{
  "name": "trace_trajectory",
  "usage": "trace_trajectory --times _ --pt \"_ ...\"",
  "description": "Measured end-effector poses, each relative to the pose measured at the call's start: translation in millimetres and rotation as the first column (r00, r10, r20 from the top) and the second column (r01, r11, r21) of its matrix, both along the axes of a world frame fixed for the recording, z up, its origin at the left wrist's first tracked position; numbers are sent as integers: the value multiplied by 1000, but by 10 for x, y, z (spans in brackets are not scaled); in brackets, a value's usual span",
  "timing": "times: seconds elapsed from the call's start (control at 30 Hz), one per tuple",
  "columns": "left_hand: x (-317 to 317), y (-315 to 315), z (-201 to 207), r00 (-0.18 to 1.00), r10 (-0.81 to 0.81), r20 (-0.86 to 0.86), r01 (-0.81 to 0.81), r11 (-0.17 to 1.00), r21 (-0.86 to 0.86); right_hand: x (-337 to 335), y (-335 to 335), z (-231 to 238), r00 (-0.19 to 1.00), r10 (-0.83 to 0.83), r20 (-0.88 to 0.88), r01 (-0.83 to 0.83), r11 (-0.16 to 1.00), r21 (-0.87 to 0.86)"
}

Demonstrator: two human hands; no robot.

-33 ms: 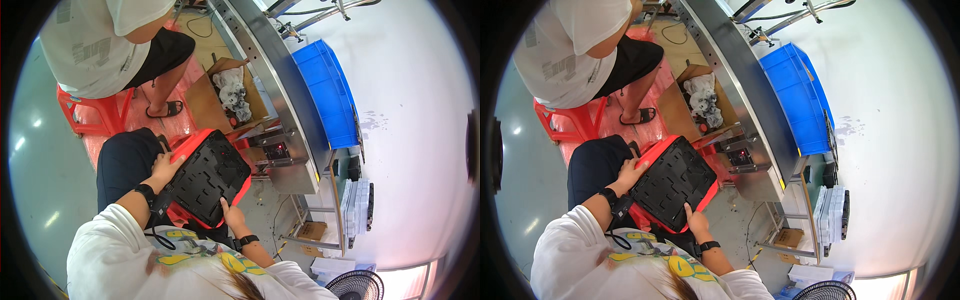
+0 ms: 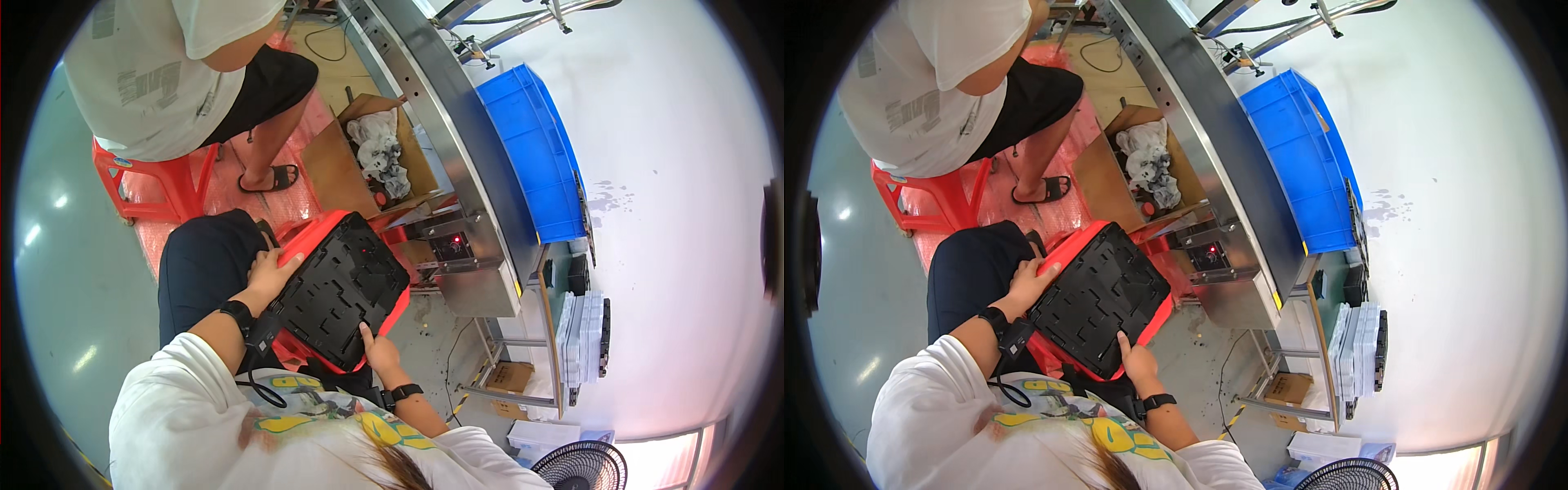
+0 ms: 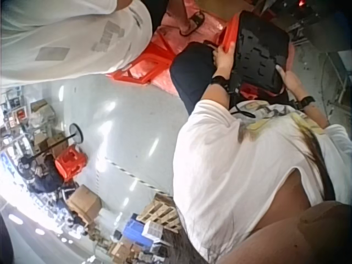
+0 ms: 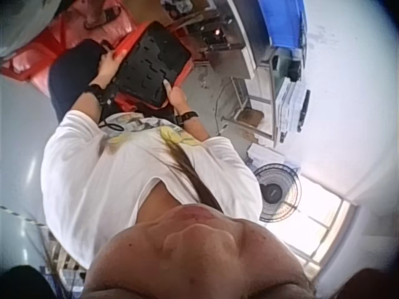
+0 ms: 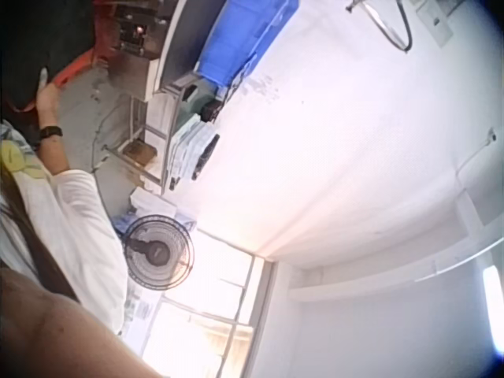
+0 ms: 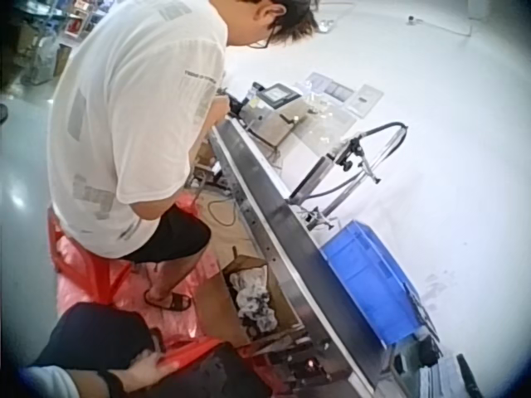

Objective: The recorder places small blue rectangular pads into designated slots in a black plastic tray held on their lap.

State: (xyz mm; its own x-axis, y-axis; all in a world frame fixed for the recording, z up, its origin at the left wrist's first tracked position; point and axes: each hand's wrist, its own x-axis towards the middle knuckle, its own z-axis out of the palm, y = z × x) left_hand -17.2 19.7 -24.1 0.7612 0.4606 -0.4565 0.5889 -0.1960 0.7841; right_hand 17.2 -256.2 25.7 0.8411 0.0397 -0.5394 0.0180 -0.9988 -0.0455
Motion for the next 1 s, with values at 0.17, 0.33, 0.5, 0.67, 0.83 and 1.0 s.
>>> trace_trajectory --times 0.17,0.33,0.5,0.67,0.83,1.0 --pt "-5 -11 51 1000 -9 -16 9 999 35 12 -34 -50 1000 0 -13 0 1000 -6" --pt "-5 -7 -102 1000 -19 -2 19 999 31 7 -25 -39 1000 -16 -11 17 1000 17" --pt "-8 -18 -154 1000 -7 15 6 999 46 -5 -6 -19 1000 6 14 -7 1000 7" --pt "-2 -6 23 1000 11 -11 -11 999 30 -11 2 -1 1000 -3 9 3 1000 -1" --pt "-11 31 91 1000 -13 -28 11 998 -59 -14 -11 -29 999 -15 41 14 1000 14" --pt "-15 22 84 998 -54 -28 54 998 -11 -3 -12 -17 1000 -10 22 10 1000 3"
